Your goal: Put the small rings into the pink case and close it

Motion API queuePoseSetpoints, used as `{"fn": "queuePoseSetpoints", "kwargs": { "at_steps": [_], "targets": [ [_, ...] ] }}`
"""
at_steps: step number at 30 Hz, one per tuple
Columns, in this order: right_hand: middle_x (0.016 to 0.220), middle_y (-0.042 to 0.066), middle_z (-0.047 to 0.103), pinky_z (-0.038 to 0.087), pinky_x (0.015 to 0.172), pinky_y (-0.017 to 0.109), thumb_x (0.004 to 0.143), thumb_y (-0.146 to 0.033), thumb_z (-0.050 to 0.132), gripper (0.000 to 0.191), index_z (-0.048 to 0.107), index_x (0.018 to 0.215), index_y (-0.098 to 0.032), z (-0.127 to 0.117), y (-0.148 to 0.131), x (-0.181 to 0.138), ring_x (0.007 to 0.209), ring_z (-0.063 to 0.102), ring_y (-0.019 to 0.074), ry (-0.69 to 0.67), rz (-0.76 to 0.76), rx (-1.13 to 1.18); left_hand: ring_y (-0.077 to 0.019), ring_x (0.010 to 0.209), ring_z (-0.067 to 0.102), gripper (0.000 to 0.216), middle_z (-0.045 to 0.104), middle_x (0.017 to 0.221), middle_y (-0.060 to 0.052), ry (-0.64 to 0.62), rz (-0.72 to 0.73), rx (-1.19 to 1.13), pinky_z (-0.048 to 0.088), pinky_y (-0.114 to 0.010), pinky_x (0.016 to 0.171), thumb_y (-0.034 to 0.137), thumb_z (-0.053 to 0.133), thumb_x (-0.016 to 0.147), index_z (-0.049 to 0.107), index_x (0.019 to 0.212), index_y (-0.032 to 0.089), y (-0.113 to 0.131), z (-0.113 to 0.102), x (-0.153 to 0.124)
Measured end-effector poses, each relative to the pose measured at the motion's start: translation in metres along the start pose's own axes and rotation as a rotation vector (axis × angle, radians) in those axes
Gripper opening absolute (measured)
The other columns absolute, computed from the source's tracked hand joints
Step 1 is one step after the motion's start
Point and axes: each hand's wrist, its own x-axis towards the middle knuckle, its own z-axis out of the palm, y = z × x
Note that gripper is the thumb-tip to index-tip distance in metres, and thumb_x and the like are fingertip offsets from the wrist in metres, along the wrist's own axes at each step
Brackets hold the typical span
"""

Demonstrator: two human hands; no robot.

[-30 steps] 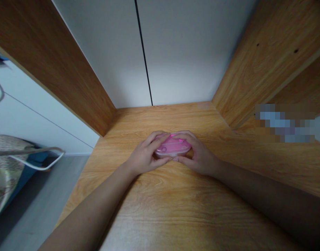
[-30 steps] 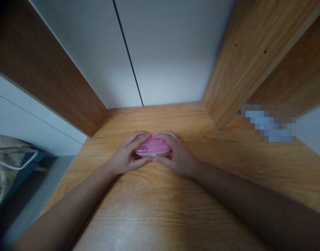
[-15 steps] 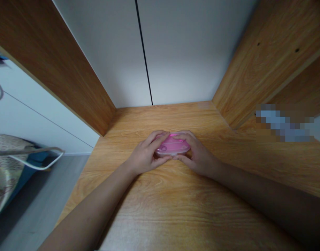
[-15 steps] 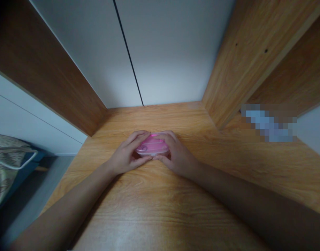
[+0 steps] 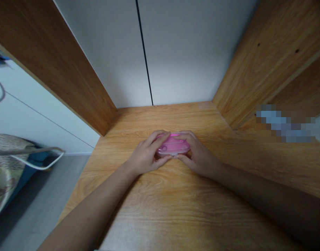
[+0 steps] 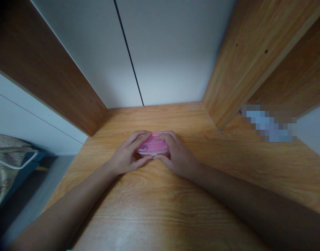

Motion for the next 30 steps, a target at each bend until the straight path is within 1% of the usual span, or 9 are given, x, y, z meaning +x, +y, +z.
{"fn": "queuePoseSetpoints", "kwargs": {
  "at_steps": [9, 15, 22, 27, 30],
  "targets": [
    [0.127, 0.013, 0.055, 0.048, 0.103, 0.056, 0.087, -0.018, 0.068, 0.053, 0.044, 0.133, -0.026, -0.0004, -0.0004, -0.0004, 0.122, 0.054, 0.0314, 0.010, 0.016, -0.001, -0.0285, 0.127, 0.056, 0.071, 0.052, 0.139, -0.016, 0.022, 0.009, 0.034, 0.055, -0.042, 0.102, 0.041, 0.066, 0.089, 0.038, 0.151, 0.024, 0.0006, 0.0007, 0.0015],
    [0.130, 0.013, 0.054, 0.047, 0.105, 0.055, 0.086, -0.018, 0.069, 0.056, 0.044, 0.135, -0.027, -0.0001, 0.0001, -0.0013, 0.124, 0.052, 0.0308, 0.007, 0.013, -0.002, -0.0279, 0.129, 0.054, 0.072, 0.050, 0.140, -0.016, 0.004, 0.024, 0.027, 0.053, -0.042, 0.104, 0.040, 0.065, 0.090, 0.036, 0.152, 0.024, -0.0033, 0.0018, 0.0008],
    [0.132, 0.011, 0.055, 0.046, 0.107, 0.052, 0.085, -0.019, 0.071, 0.058, 0.044, 0.136, -0.029, -0.0002, 0.0032, -0.0017, 0.126, 0.052, 0.0291, 0.008, -0.001, 0.022, -0.0282, 0.130, 0.054, 0.072, 0.050, 0.140, -0.016, 0.018, 0.045, 0.011, 0.053, -0.042, 0.104, 0.040, 0.066, 0.089, 0.035, 0.153, 0.024, -0.0038, 0.0019, 0.0015],
    [0.132, 0.011, 0.055, 0.045, 0.107, 0.052, 0.085, -0.020, 0.072, 0.058, 0.044, 0.136, -0.029, -0.0002, 0.0033, -0.0015, 0.125, 0.052, 0.0290, 0.008, -0.013, 0.026, -0.0278, 0.131, 0.053, 0.073, 0.050, 0.141, -0.017, 0.008, 0.041, 0.006, 0.052, -0.041, 0.106, 0.039, 0.068, 0.089, 0.036, 0.152, 0.022, -0.0038, 0.0015, 0.0010],
    [0.132, 0.011, 0.055, 0.045, 0.107, 0.053, 0.085, -0.021, 0.072, 0.058, 0.045, 0.136, -0.028, -0.0007, 0.0035, -0.0014, 0.125, 0.052, 0.0292, 0.009, -0.011, 0.026, -0.0285, 0.131, 0.053, 0.073, 0.050, 0.141, -0.016, 0.004, 0.033, 0.006, 0.052, -0.041, 0.105, 0.040, 0.068, 0.088, 0.036, 0.152, 0.023, -0.0041, 0.0014, 0.0010]
  ]
}}
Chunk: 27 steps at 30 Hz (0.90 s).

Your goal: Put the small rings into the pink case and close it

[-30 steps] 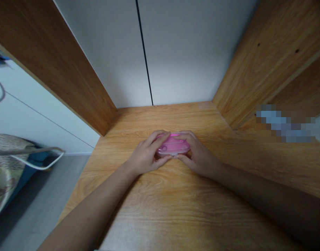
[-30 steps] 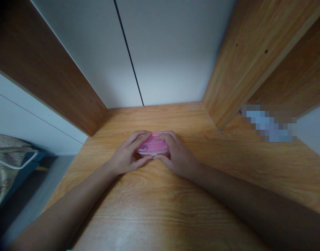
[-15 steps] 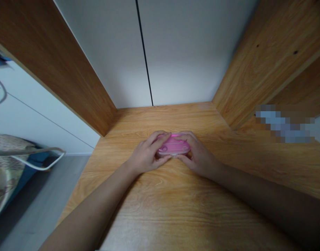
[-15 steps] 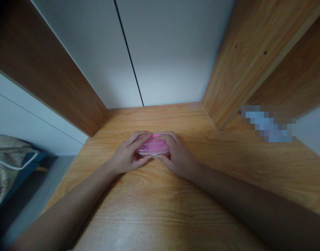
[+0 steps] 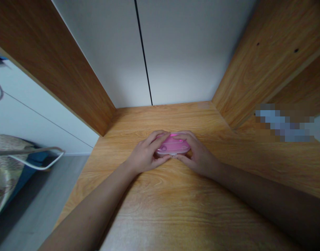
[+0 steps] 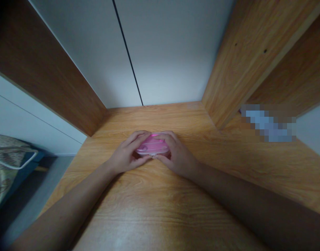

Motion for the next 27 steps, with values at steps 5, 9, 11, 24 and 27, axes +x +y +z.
{"fn": "queuePoseSetpoints", "kwargs": {
  "at_steps": [5, 9, 11, 24, 27],
  "targets": [
    [0.132, 0.011, 0.055, 0.046, 0.107, 0.053, 0.085, -0.022, 0.072, 0.057, 0.045, 0.135, -0.028, -0.0006, -0.0011, 0.0002, 0.126, 0.052, 0.0289, 0.002, 0.006, 0.005, -0.0281, 0.129, 0.054, 0.073, 0.051, 0.140, -0.016, 0.009, 0.009, -0.007, 0.053, -0.041, 0.104, 0.040, 0.068, 0.088, 0.036, 0.152, 0.023, 0.0003, 0.0003, 0.0010],
    [0.132, 0.011, 0.055, 0.046, 0.107, 0.053, 0.085, -0.021, 0.072, 0.057, 0.046, 0.135, -0.028, -0.0012, -0.0027, 0.0008, 0.126, 0.052, 0.0288, 0.005, 0.005, 0.010, -0.0279, 0.129, 0.054, 0.072, 0.051, 0.140, -0.017, 0.011, 0.003, -0.011, 0.053, -0.041, 0.104, 0.040, 0.068, 0.088, 0.037, 0.151, 0.023, 0.0010, 0.0002, 0.0011],
    [0.132, 0.011, 0.055, 0.046, 0.107, 0.054, 0.085, -0.022, 0.072, 0.057, 0.046, 0.135, -0.029, -0.0015, -0.0032, 0.0011, 0.126, 0.053, 0.0294, 0.002, 0.006, 0.013, -0.0281, 0.130, 0.054, 0.072, 0.052, 0.140, -0.017, 0.011, 0.005, -0.009, 0.053, -0.041, 0.104, 0.039, 0.068, 0.088, 0.038, 0.151, 0.023, 0.0010, 0.0000, 0.0008],
    [0.132, 0.012, 0.053, 0.046, 0.108, 0.052, 0.085, -0.021, 0.071, 0.057, 0.046, 0.136, -0.028, -0.0005, -0.0059, 0.0018, 0.127, 0.051, 0.0285, 0.004, 0.033, 0.016, -0.0274, 0.130, 0.054, 0.070, 0.052, 0.140, -0.017, 0.016, -0.004, 0.013, 0.052, -0.041, 0.106, 0.040, 0.067, 0.089, 0.039, 0.149, 0.020, 0.0010, 0.0008, 0.0011],
    [0.133, 0.012, 0.052, 0.045, 0.109, 0.054, 0.085, -0.022, 0.072, 0.057, 0.045, 0.135, -0.028, -0.0012, -0.0072, 0.0019, 0.127, 0.051, 0.0290, 0.000, 0.040, 0.023, -0.0278, 0.130, 0.054, 0.070, 0.051, 0.140, -0.017, 0.010, -0.013, 0.016, 0.052, -0.041, 0.105, 0.040, 0.067, 0.089, 0.038, 0.150, 0.021, 0.0007, 0.0007, 0.0008]
  ]
}}
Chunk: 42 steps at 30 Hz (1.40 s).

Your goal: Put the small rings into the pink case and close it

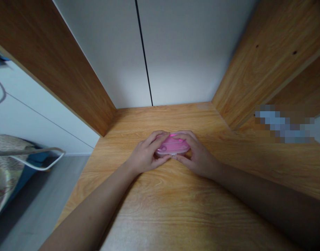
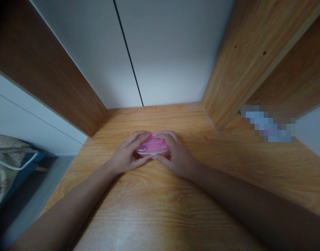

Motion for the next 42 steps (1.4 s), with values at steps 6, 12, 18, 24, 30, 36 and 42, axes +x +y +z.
{"fn": "queuePoseSetpoints", "kwargs": {
  "at_steps": [6, 12, 18, 24, 30, 36, 42],
  "targets": [
    [0.133, 0.012, 0.053, 0.044, 0.110, 0.056, 0.084, -0.024, 0.073, 0.059, 0.045, 0.136, -0.028, -0.0004, 0.0014, 0.0002, 0.128, 0.051, 0.0304, 0.003, -0.011, -0.004, -0.0278, 0.128, 0.055, 0.070, 0.052, 0.139, -0.017, 0.012, 0.006, -0.011, 0.053, -0.041, 0.104, 0.040, 0.067, 0.089, 0.039, 0.150, 0.021, 0.0015, -0.0011, 0.0004],
    [0.133, 0.012, 0.054, 0.044, 0.109, 0.058, 0.084, -0.026, 0.072, 0.059, 0.045, 0.136, -0.029, -0.0006, 0.0026, 0.0008, 0.127, 0.052, 0.0315, 0.006, -0.023, -0.008, -0.0285, 0.130, 0.054, 0.071, 0.052, 0.140, -0.017, 0.010, -0.002, -0.017, 0.052, -0.042, 0.105, 0.041, 0.068, 0.088, 0.039, 0.151, 0.022, 0.0005, -0.0002, -0.0006],
    [0.134, 0.012, 0.053, 0.044, 0.110, 0.056, 0.084, -0.025, 0.073, 0.060, 0.045, 0.136, -0.028, 0.0002, 0.0027, -0.0001, 0.128, 0.051, 0.0302, 0.003, -0.018, 0.005, -0.0276, 0.130, 0.054, 0.071, 0.052, 0.140, -0.016, 0.009, -0.002, -0.015, 0.052, -0.041, 0.106, 0.040, 0.069, 0.088, 0.040, 0.150, 0.021, 0.0003, -0.0004, -0.0002],
    [0.135, 0.012, 0.053, 0.044, 0.110, 0.057, 0.083, -0.024, 0.074, 0.061, 0.045, 0.136, -0.029, 0.0008, 0.0046, -0.0003, 0.128, 0.051, 0.0307, 0.001, -0.012, 0.008, -0.0278, 0.129, 0.054, 0.071, 0.052, 0.140, -0.016, 0.003, -0.011, -0.019, 0.053, -0.041, 0.104, 0.041, 0.068, 0.088, 0.038, 0.151, 0.023, 0.0001, -0.0001, -0.0004],
    [0.134, 0.011, 0.054, 0.045, 0.109, 0.056, 0.083, -0.025, 0.074, 0.061, 0.045, 0.137, -0.029, 0.0006, 0.0040, -0.0003, 0.128, 0.051, 0.0306, 0.006, -0.014, 0.009, -0.0280, 0.129, 0.055, 0.071, 0.052, 0.139, -0.016, 0.014, -0.001, -0.017, 0.053, -0.041, 0.103, 0.041, 0.068, 0.088, 0.039, 0.150, 0.023, -0.0002, -0.0003, -0.0006],
    [0.134, 0.011, 0.053, 0.044, 0.110, 0.053, 0.083, -0.024, 0.074, 0.061, 0.045, 0.136, -0.028, 0.0005, 0.0031, -0.0002, 0.127, 0.052, 0.0292, 0.000, -0.008, 0.006, -0.0283, 0.129, 0.054, 0.071, 0.052, 0.139, -0.016, 0.015, 0.000, -0.023, 0.052, -0.042, 0.105, 0.041, 0.068, 0.088, 0.039, 0.150, 0.022, 0.0001, -0.0003, -0.0006],
    [0.134, 0.011, 0.053, 0.044, 0.110, 0.054, 0.083, -0.025, 0.073, 0.060, 0.045, 0.136, -0.029, 0.0000, 0.0039, -0.0002, 0.128, 0.051, 0.0295, 0.005, -0.020, 0.011, -0.0284, 0.129, 0.054, 0.071, 0.052, 0.139, -0.016, 0.011, -0.006, -0.029, 0.053, -0.041, 0.103, 0.041, 0.068, 0.088, 0.039, 0.151, 0.023, 0.0005, -0.0006, 0.0001]
  ]
}}
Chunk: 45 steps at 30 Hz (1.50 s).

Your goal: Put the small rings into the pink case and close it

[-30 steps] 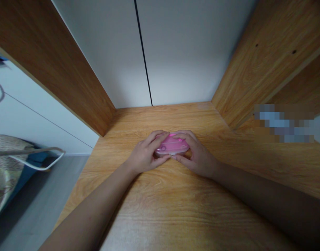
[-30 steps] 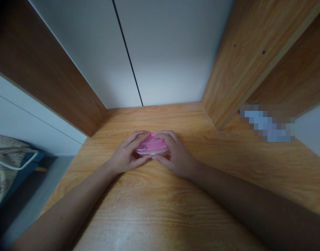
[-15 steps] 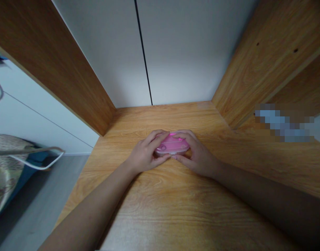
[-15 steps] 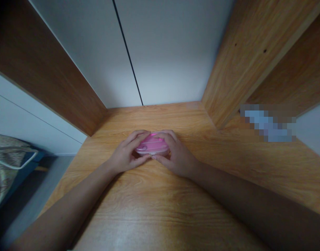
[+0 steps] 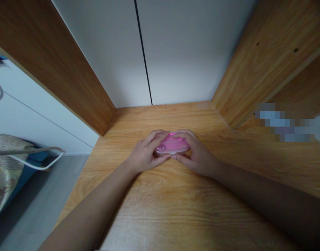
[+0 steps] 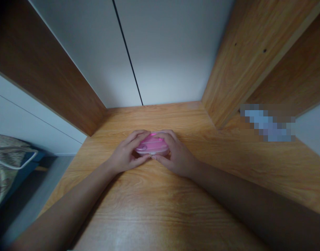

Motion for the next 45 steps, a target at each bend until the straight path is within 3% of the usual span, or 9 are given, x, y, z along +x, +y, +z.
{"fn": "queuePoseSetpoints", "kwargs": {
  "at_steps": [45],
  "targets": [
    [0.134, 0.011, 0.053, 0.044, 0.109, 0.054, 0.084, -0.026, 0.073, 0.061, 0.044, 0.137, -0.029, 0.0003, 0.0010, -0.0001, 0.127, 0.051, 0.0296, 0.000, -0.007, 0.002, -0.0281, 0.129, 0.054, 0.070, 0.052, 0.140, -0.016, -0.006, -0.003, 0.011, 0.052, -0.041, 0.105, 0.041, 0.067, 0.089, 0.039, 0.150, 0.023, -0.0001, -0.0002, -0.0005]
  ]
}}
